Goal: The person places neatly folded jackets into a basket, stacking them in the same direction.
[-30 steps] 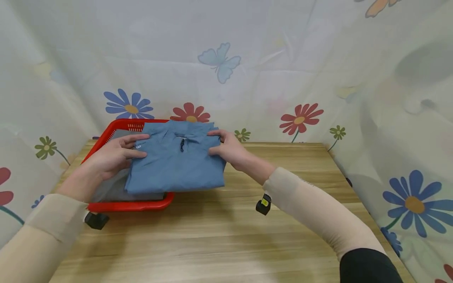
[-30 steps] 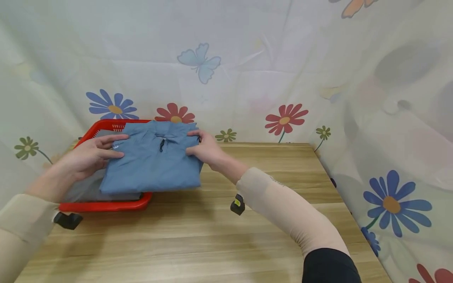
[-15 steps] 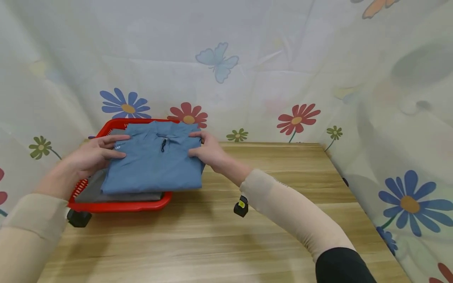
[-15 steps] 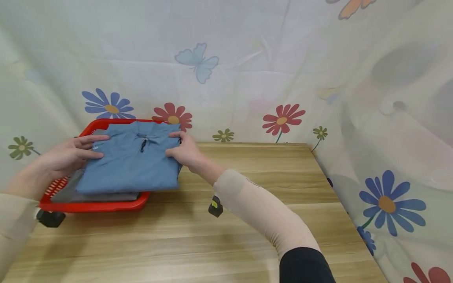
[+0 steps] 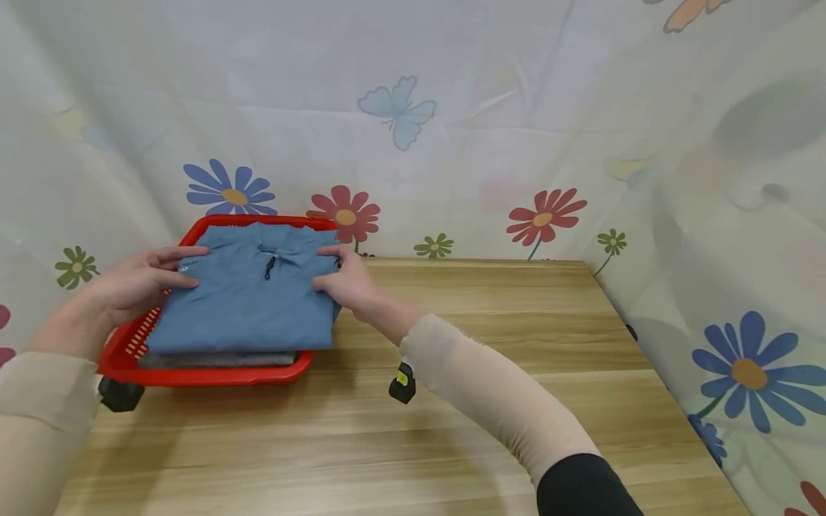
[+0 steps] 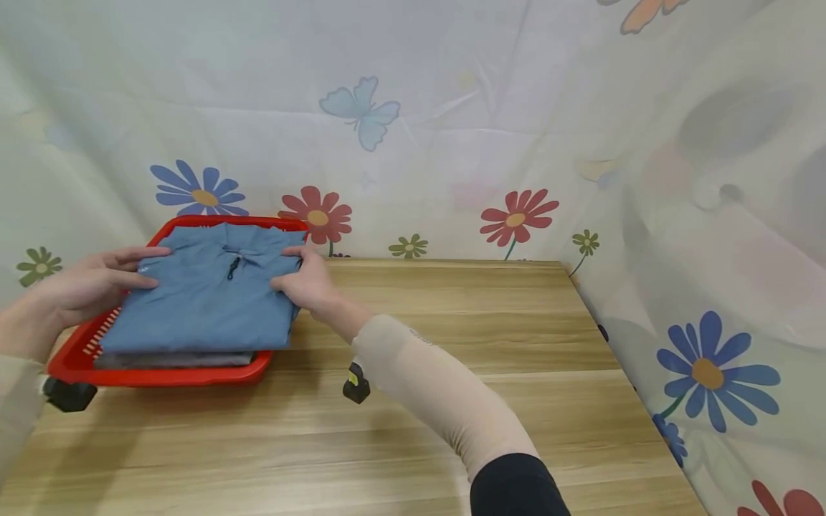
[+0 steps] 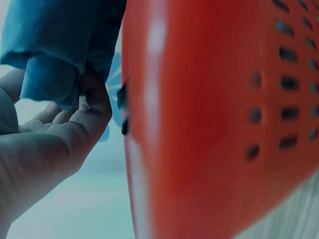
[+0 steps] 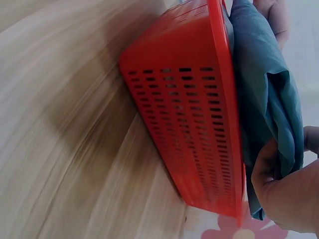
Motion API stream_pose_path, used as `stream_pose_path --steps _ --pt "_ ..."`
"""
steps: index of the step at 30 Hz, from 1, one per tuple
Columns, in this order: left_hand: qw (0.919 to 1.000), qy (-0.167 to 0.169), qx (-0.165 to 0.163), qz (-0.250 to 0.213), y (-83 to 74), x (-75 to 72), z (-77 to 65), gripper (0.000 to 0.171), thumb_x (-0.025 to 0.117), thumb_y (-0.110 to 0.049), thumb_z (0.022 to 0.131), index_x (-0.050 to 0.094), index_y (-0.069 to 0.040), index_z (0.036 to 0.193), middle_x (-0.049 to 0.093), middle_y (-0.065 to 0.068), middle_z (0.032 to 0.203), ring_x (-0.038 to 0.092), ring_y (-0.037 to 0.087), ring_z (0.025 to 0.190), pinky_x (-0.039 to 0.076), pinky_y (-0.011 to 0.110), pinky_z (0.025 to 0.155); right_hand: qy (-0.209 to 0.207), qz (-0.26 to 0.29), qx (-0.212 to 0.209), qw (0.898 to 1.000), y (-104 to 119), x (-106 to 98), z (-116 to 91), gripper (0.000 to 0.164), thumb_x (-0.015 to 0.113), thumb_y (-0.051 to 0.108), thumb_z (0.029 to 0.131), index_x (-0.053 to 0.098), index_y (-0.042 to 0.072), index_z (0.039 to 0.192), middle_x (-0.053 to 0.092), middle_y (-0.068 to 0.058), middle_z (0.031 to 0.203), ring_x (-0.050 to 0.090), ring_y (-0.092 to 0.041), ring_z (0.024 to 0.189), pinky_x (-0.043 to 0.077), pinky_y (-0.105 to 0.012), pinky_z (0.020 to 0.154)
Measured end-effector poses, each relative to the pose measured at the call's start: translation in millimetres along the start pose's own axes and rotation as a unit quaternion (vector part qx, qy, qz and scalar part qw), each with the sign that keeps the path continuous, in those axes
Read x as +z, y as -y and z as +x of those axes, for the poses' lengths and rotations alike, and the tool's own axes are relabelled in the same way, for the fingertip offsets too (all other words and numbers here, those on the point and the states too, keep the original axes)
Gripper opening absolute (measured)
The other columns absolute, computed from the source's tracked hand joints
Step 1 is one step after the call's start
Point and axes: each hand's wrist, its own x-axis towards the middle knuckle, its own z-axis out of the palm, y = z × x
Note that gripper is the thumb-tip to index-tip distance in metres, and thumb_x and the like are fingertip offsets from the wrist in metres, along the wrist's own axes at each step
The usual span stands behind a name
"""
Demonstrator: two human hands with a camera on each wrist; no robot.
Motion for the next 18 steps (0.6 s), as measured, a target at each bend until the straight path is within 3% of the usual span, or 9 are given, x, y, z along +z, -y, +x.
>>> stream_pose_path --steps 6,12,18 --pt "0.9999 0.003 -0.004 0.014 8.6 -13.2 0.0 0.074 0.058 -0.021 0.106 0.014 -0.013 0.165 -0.003 0.027 0.168 0.018 0.047 0.144 0.056 0.032 0.089 -0.009 0.003 -0.002 1.0 -5 15 7 0.052 0.07 -0.005 0.089 0.058 0.004 0.138 0.049 -0.009 0.144 0.05 -0.023 0.122 0.05 -0.042 0.102" --pt "0.9996 -0.007 -0.006 0.025 16.0 -24.1 -1.7 0.072 0.056 -0.022 0.107 0.015 -0.015 0.166 -0.003 0.028 0.167 0.021 0.045 0.142 0.055 0.026 0.086 -0.012 0.0 -0.002 1.0 -7 27 12 0.049 0.071 -0.005 0.089 0.059 0.005 0.136 0.053 -0.007 0.137 0.052 -0.021 0.116 0.053 -0.04 0.098" --pt "0.9993 -0.021 -0.013 0.027 21.1 -30.2 -3.6 0.071 0.055 -0.022 0.108 0.015 -0.015 0.166 -0.01 0.025 0.168 0.014 0.049 0.146 0.053 0.02 0.082 -0.009 -0.012 0.0 1.0 -5 35 11 0.047 0.074 -0.004 0.088 0.061 0.007 0.132 0.056 -0.006 0.131 0.054 -0.019 0.111 0.055 -0.038 0.095"
